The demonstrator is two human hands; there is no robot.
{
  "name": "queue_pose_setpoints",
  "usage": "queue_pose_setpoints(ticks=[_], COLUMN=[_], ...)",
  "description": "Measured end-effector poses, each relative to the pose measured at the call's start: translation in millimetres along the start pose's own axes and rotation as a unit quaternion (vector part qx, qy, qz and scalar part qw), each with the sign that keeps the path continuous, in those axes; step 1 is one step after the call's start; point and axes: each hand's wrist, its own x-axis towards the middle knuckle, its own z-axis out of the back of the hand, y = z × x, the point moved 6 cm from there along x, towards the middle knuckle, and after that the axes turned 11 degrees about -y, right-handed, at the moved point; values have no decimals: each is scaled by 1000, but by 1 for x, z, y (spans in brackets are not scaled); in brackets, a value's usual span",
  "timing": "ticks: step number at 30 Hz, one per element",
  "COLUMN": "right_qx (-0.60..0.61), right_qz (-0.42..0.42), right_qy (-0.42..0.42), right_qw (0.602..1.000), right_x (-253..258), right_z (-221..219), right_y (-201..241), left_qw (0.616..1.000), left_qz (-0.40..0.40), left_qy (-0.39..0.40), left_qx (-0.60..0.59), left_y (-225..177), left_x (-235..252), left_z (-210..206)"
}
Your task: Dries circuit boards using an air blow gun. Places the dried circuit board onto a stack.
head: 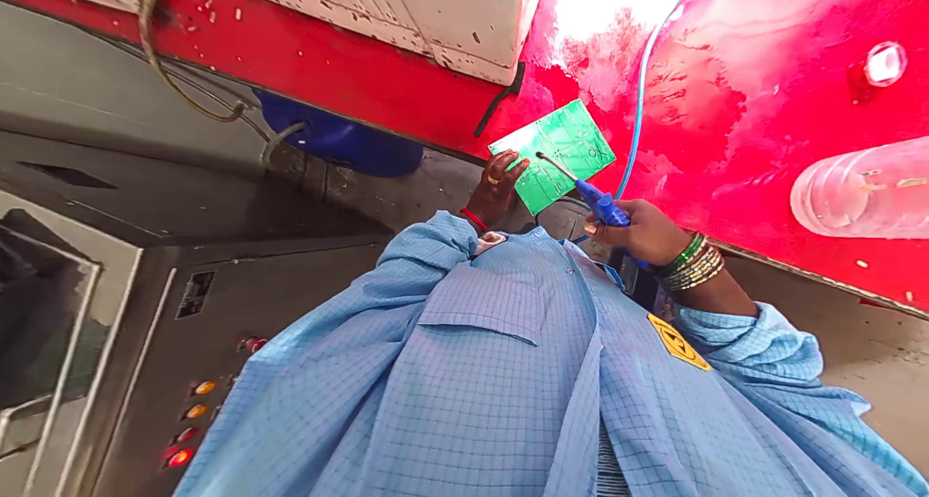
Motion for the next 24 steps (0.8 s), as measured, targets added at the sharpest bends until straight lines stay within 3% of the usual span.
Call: queue_pose_setpoints(ticks=[4, 11, 14, 18, 21, 24], right_qx=[-17, 40, 69, 46, 67, 86], right_qz=[-9, -115, -122, -58, 22, 72], right_qy=[18, -98, -125, -116, -125, -158], right_qw=[1000, 988, 982, 990, 990, 981], right_x=[5, 38, 40, 16, -10, -35], right_z=[-3, 39, 48, 44, 50, 66], right_y=[0, -41, -49, -28, -13, -5], left_qw=[999, 999, 1000, 994, 996, 991], left_qz=[31, 21, 16, -3, 16, 119], left_qy=[18, 10, 11, 43, 65, 51], left_qx=[-29, -25, 1, 101, 64, 33], left_y=[3, -3, -7, -13, -17, -23], left_x=[-3, 2, 6, 17, 42, 73], left_z=[-2, -3, -3, -6, -5, -1])
